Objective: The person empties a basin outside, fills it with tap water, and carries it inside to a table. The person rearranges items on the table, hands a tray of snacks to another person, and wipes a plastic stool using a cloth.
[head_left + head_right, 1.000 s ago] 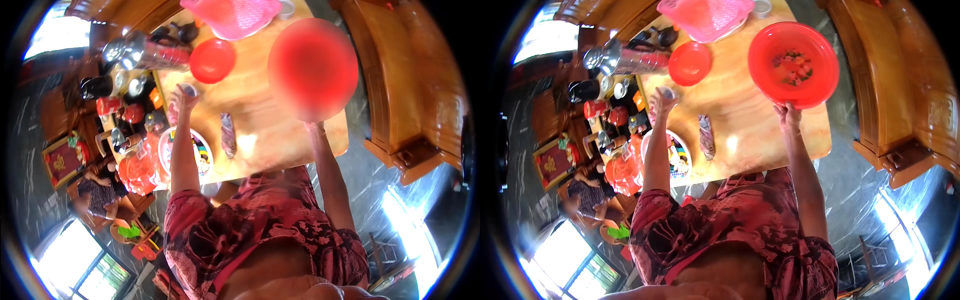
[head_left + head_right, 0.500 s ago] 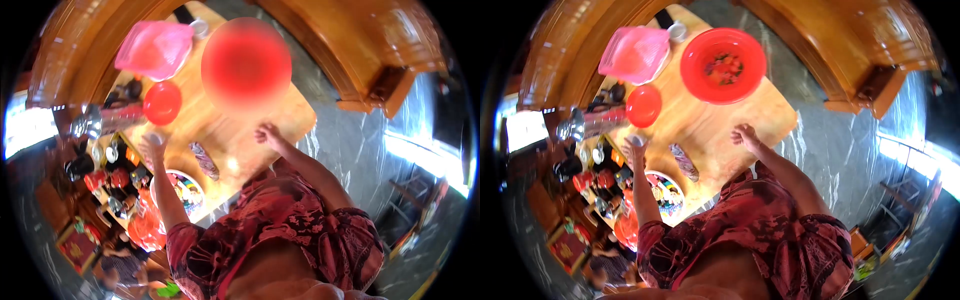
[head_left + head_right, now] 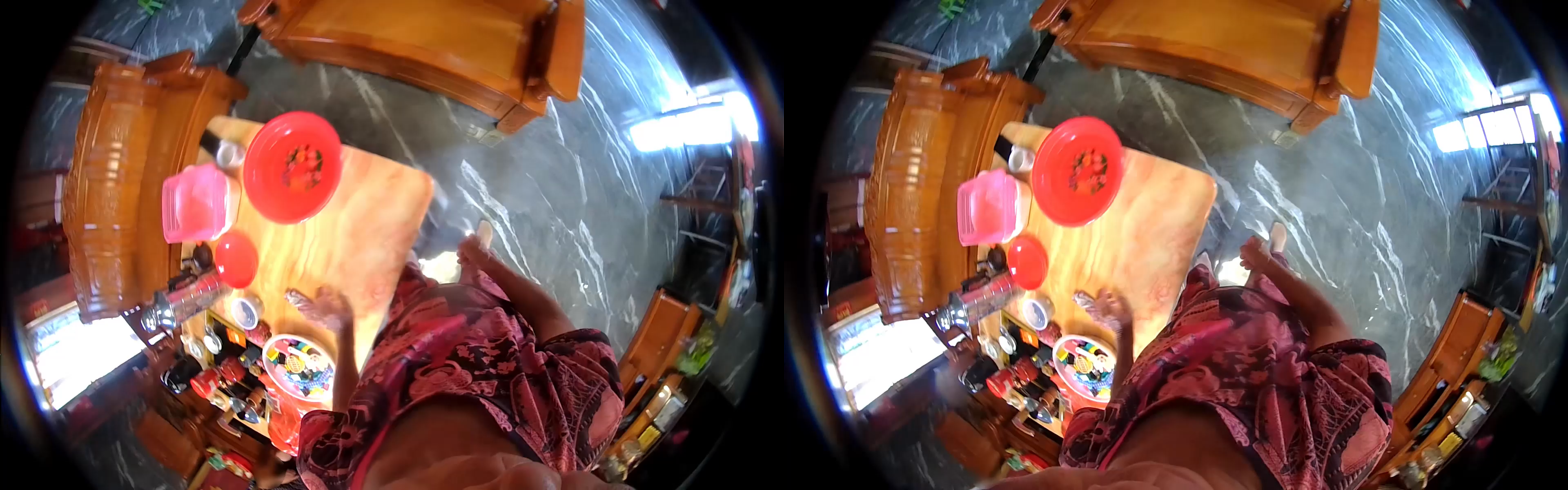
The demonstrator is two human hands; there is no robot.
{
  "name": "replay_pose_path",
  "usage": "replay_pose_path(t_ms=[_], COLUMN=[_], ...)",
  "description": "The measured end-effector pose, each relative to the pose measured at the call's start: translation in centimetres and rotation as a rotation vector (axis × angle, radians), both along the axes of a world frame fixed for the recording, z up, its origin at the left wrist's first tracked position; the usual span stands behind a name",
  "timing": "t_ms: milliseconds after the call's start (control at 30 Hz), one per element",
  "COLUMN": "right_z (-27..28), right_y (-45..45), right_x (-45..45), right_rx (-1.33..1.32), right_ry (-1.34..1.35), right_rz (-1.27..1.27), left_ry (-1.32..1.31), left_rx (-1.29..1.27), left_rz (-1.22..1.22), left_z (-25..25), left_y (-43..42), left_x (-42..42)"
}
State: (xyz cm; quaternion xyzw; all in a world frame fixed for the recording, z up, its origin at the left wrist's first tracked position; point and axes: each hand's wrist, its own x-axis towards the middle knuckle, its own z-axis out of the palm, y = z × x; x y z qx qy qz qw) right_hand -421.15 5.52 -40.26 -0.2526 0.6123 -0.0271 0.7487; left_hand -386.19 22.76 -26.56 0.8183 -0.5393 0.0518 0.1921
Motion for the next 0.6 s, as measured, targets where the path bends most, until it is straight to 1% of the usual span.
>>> replay_pose_path(t_ms=[33, 100, 167, 200, 233, 300, 333, 367, 433, 467, 500, 533, 567, 600], right_z=[-1.0, -10.4, -7.6, -5.4, -0.3, 1.5, 0.5, -0.3, -1.6, -2.3, -1.7, -0.5, -0.7, -0.9], right_y=[-0.4, 1.5, -1.1, -2.6, -3.9, -5.8, -6.6, -7.5, -9.6, -11.4, -12.8, -14.6, -15.3, -17.2], right_x=[-1.4, -5.8, -8.6, -10.3, -13.3, -18.2, -21.3, -24.5, -29.5, -31.9, -34.0, -36.1, -38.3, -40.0], right_rx=[-0.009, -0.569, -0.349, -0.237, -0.050, -0.094, -0.098, -0.387, -0.677, -0.274, -0.167, -0.065, -0.122, -0.135], right_ry=[0.001, -0.180, -0.168, -0.165, -0.215, -0.085, -0.086, -0.150, -0.194, -0.257, -0.234, -0.206, -0.327, -0.247], right_rz=[-0.032, 0.133, 0.081, 0.051, -0.185, -0.431, -0.451, -0.367, -0.297, -0.547, -0.651, -0.764, -0.863, -0.811], left_ry=[0.208, 0.428, 0.577, 0.502, 0.501, 0.623, 0.644, 0.641, 0.663, 0.626, 0.625, 0.743, 0.859, 0.807], left_rx=[-0.053, 0.017, 0.066, 0.039, 0.048, 0.162, 0.197, 0.201, 0.348, 0.330, 0.340, 0.382, 0.429, 0.395], left_rz=[-0.045, -0.103, -0.150, -0.200, -0.226, -0.271, -0.270, -0.291, -0.287, -0.333, -0.357, -0.326, -0.293, -0.318], left_z=[-0.6, 0.2, -1.3, -2.1, -2.7, -3.2, -3.1, -3.6, -5.1, -6.2, -7.1, -8.0, -8.8, -8.4], left_y=[-2.7, -8.0, -13.1, -15.5, -17.5, -21.9, -24.1, -25.4, -28.0, -29.6, -31.0, -32.6, -34.0, -35.7], left_x=[-3.4, -9.7, -14.6, -16.9, -19.2, -23.7, -26.2, -28.2, -31.7, -33.5, -34.6, -36.2, -37.9, -39.9])
